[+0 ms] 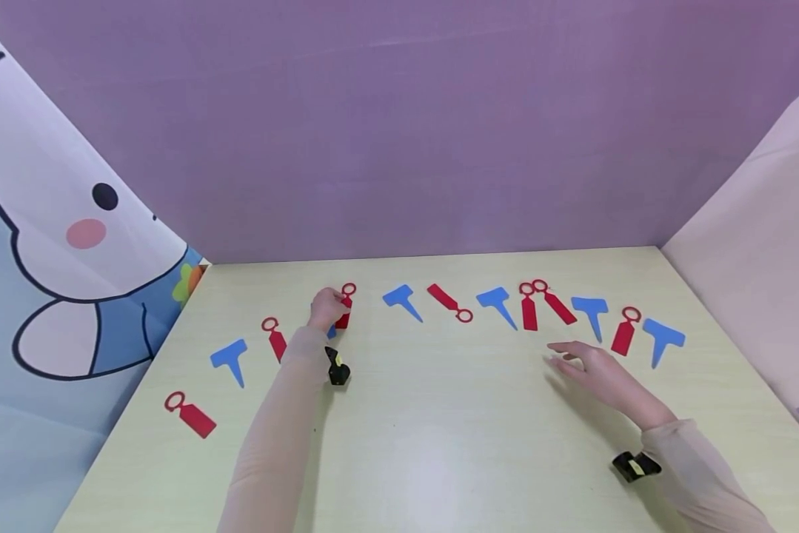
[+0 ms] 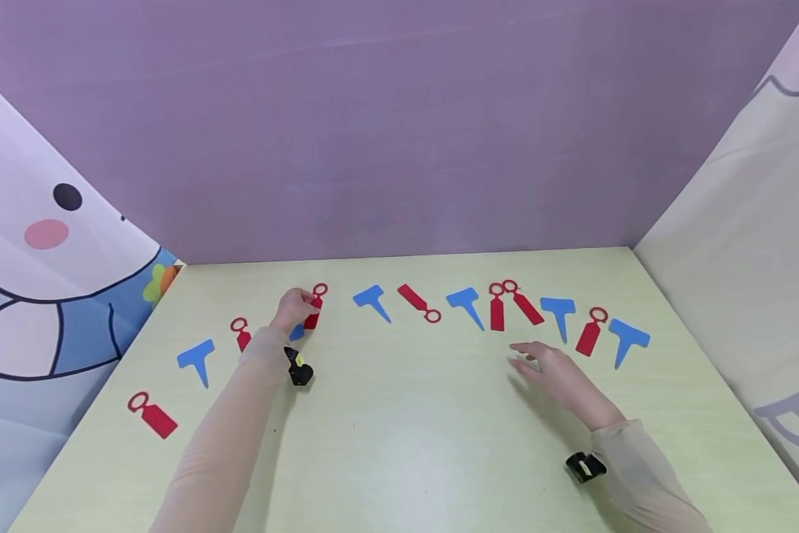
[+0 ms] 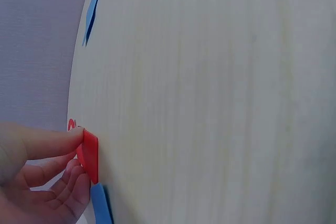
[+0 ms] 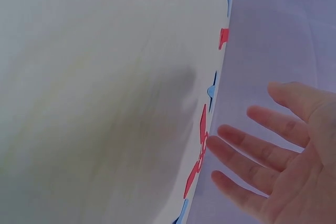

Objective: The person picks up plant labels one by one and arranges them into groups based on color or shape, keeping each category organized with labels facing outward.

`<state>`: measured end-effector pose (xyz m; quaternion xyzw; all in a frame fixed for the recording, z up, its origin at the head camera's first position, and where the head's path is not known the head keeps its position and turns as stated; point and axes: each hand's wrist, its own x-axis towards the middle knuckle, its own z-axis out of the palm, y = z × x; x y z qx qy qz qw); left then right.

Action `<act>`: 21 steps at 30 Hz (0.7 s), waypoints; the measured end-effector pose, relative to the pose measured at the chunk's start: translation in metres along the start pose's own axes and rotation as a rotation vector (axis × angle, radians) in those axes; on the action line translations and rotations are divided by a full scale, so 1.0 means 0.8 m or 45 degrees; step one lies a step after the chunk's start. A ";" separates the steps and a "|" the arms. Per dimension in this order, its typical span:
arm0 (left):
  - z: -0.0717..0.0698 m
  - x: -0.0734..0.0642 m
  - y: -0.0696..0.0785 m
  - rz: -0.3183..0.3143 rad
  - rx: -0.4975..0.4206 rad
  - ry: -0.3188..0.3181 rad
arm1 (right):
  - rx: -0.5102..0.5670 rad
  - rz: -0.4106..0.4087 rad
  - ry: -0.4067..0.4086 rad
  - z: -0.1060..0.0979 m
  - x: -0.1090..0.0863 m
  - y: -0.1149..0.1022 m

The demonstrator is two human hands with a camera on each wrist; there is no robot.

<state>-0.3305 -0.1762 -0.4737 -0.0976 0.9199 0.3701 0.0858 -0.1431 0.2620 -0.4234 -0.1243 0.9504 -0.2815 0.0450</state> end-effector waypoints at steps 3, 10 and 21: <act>-0.014 -0.035 0.024 -0.019 0.002 -0.027 | -0.005 -0.002 0.004 0.000 0.000 0.001; 0.002 0.009 -0.009 0.010 0.010 -0.091 | -0.005 -0.005 0.000 0.001 0.000 0.002; -0.015 -0.029 0.027 -0.009 0.103 -0.122 | 0.015 0.001 -0.020 0.002 0.000 0.002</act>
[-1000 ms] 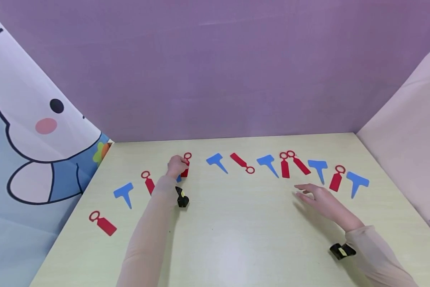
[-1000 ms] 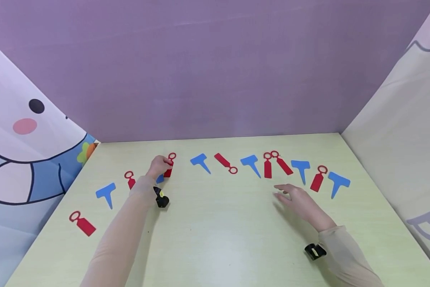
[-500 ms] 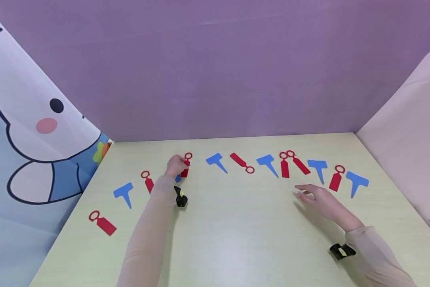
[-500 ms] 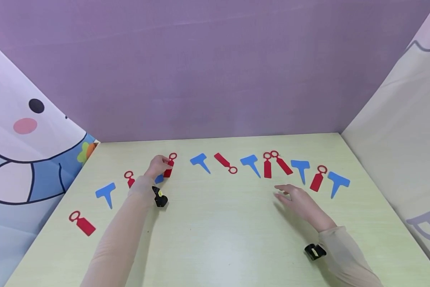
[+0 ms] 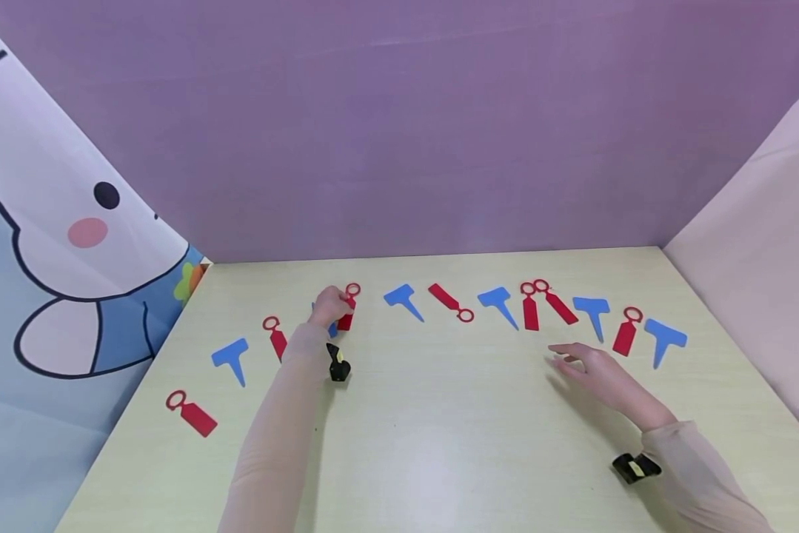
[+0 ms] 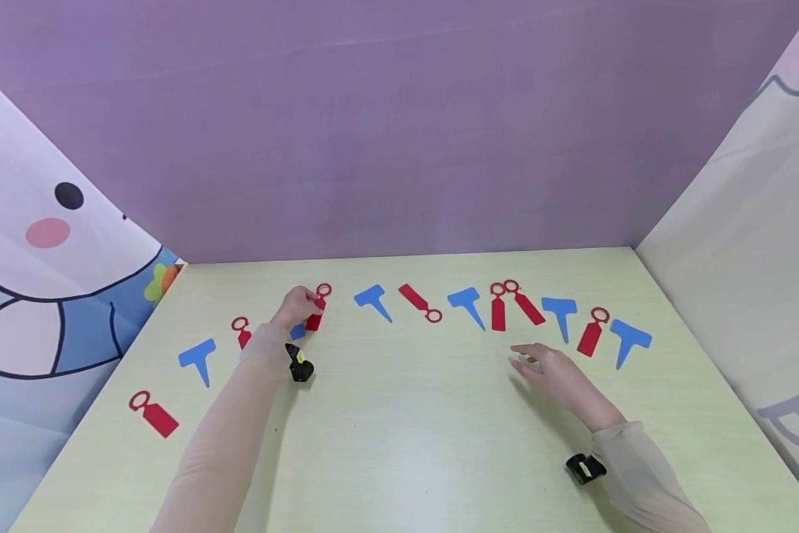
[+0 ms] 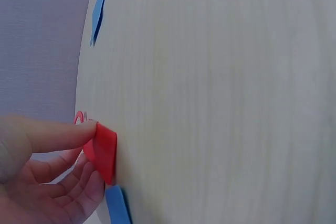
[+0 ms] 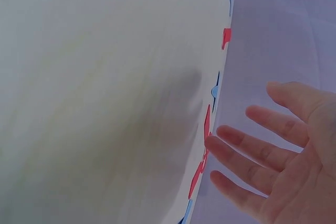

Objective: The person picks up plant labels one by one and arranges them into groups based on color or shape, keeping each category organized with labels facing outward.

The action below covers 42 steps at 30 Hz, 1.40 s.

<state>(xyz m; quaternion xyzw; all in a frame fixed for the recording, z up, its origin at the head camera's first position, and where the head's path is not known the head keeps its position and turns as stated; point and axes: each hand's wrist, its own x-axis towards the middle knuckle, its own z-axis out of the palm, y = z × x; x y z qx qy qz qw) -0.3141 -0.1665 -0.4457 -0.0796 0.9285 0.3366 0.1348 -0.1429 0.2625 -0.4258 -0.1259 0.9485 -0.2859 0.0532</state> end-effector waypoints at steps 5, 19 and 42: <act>-0.006 -0.016 0.009 0.027 -0.005 0.005 | -0.004 0.007 0.004 0.000 -0.001 0.002; -0.009 -0.017 -0.010 0.054 -0.272 -0.042 | -0.010 -0.004 0.008 -0.002 -0.001 0.002; -0.004 -0.051 -0.012 -0.102 -0.723 -0.224 | 0.012 -0.025 -0.015 0.001 0.010 -0.008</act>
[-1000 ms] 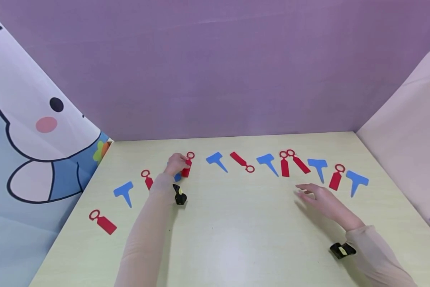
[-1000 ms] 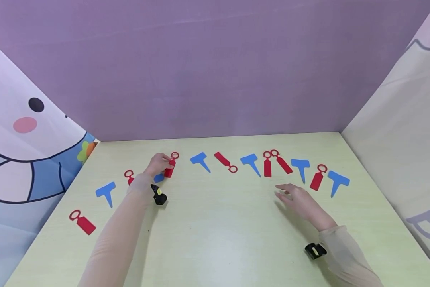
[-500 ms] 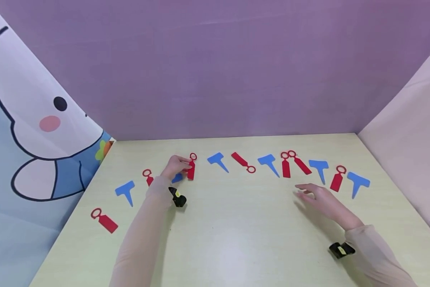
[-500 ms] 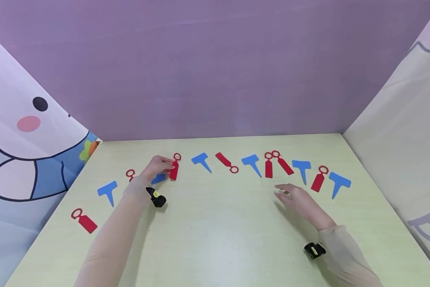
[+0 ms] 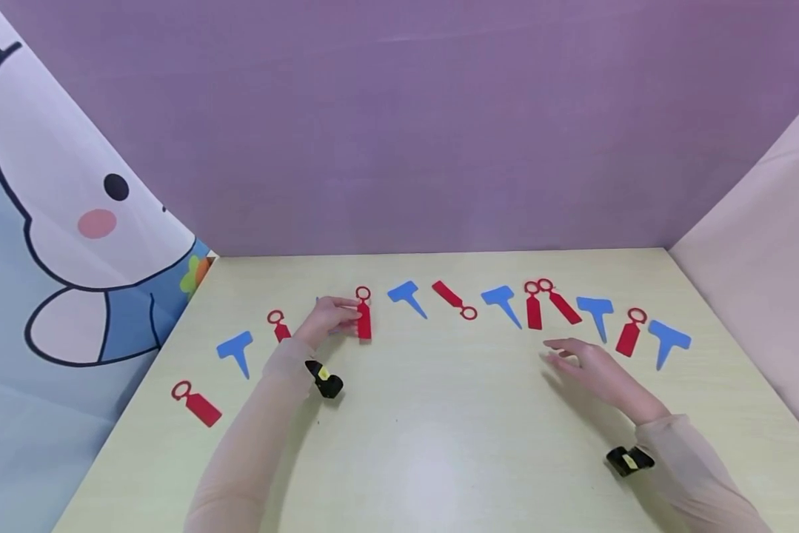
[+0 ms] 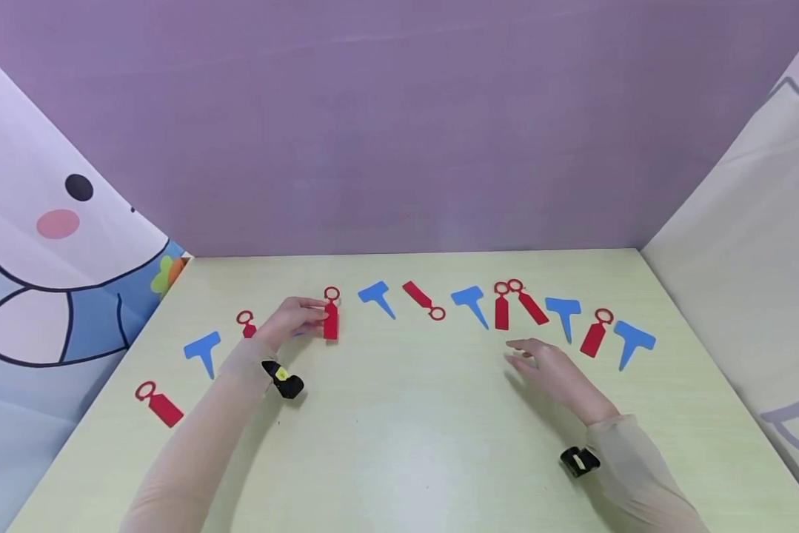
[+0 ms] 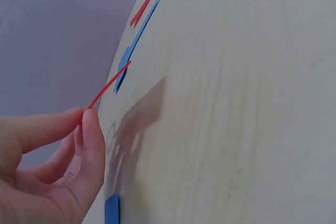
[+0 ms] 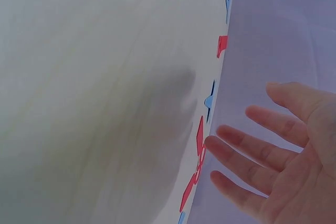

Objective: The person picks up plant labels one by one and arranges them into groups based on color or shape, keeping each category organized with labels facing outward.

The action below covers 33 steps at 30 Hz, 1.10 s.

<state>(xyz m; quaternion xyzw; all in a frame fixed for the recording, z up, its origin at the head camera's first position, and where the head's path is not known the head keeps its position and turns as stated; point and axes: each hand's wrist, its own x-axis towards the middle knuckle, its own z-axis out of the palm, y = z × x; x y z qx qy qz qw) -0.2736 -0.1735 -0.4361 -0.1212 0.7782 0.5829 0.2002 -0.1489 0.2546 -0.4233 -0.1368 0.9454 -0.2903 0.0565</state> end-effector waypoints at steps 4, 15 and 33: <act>0.005 -0.008 0.001 0.006 0.014 -0.022 | 0.006 -0.008 0.003 0.000 0.002 -0.001; 0.018 -0.028 -0.006 -0.004 0.085 -0.065 | 0.019 -0.004 -0.005 0.001 0.004 -0.002; 0.036 -0.048 -0.025 -0.035 0.115 -0.106 | 0.027 -0.004 -0.014 0.004 0.006 -0.003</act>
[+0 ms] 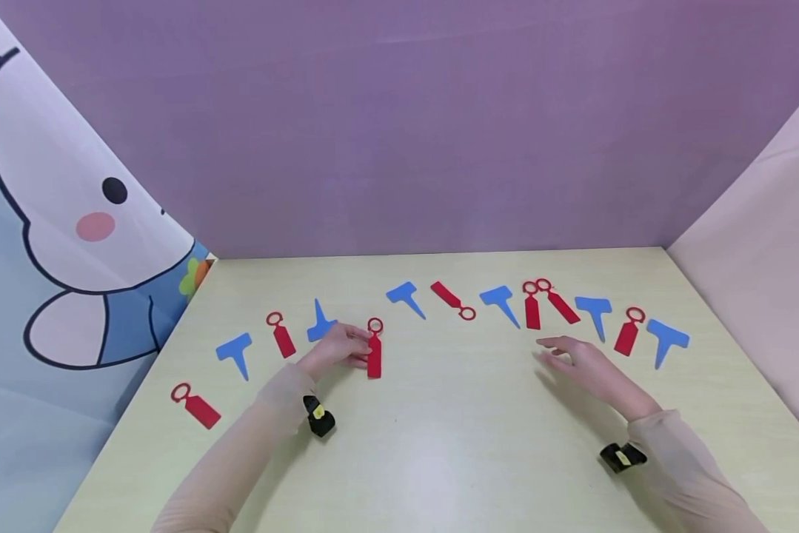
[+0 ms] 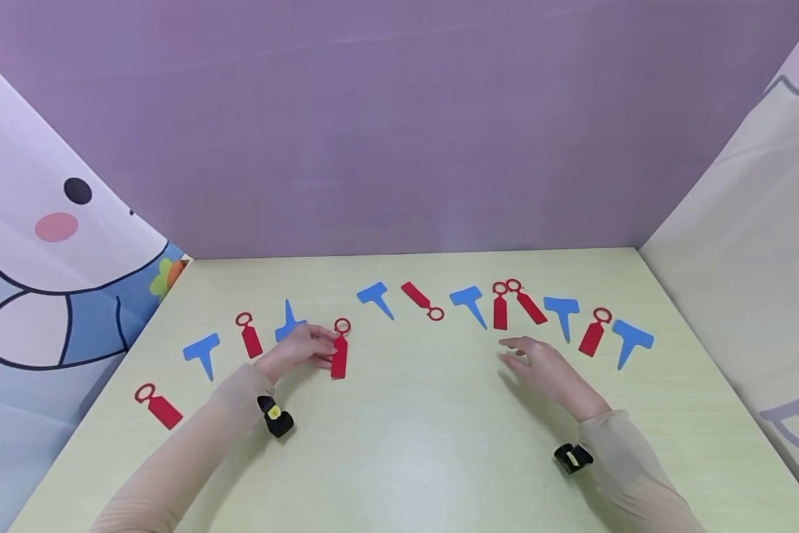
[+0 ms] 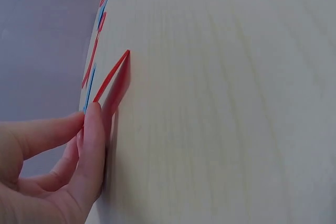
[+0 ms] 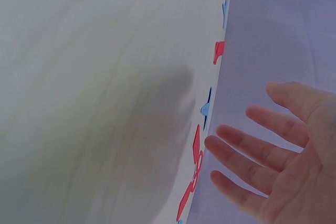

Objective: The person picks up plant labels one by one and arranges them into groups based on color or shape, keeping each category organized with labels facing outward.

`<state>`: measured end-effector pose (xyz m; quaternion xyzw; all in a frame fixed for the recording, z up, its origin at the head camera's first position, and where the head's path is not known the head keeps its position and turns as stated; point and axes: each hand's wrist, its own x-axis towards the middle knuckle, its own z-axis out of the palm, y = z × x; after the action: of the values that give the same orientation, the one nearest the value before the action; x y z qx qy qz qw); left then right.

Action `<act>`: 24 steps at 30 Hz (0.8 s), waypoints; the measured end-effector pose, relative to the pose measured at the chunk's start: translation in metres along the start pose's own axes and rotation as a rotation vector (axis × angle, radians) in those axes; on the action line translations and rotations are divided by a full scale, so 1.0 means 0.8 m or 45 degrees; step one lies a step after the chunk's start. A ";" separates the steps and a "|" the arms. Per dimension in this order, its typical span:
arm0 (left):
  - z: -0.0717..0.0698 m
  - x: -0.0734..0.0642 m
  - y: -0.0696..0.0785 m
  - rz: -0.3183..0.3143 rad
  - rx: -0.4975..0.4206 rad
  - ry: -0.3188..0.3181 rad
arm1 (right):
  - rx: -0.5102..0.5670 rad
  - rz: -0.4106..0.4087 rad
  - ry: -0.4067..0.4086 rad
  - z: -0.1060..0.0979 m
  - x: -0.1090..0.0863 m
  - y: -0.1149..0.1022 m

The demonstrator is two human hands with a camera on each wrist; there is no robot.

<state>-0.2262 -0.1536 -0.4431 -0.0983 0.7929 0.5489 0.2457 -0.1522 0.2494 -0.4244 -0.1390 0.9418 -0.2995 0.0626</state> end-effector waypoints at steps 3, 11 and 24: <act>0.003 -0.003 0.000 0.020 0.024 0.012 | 0.000 -0.002 -0.001 0.000 0.000 0.000; 0.007 -0.007 0.001 0.059 0.076 0.019 | 0.002 0.007 -0.008 0.002 0.000 0.002; 0.019 -0.006 0.002 0.094 0.065 0.002 | -0.003 0.004 -0.005 0.002 0.000 0.002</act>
<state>-0.2182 -0.1391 -0.4432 -0.0632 0.8098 0.5372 0.2272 -0.1522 0.2499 -0.4269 -0.1381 0.9423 -0.2980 0.0647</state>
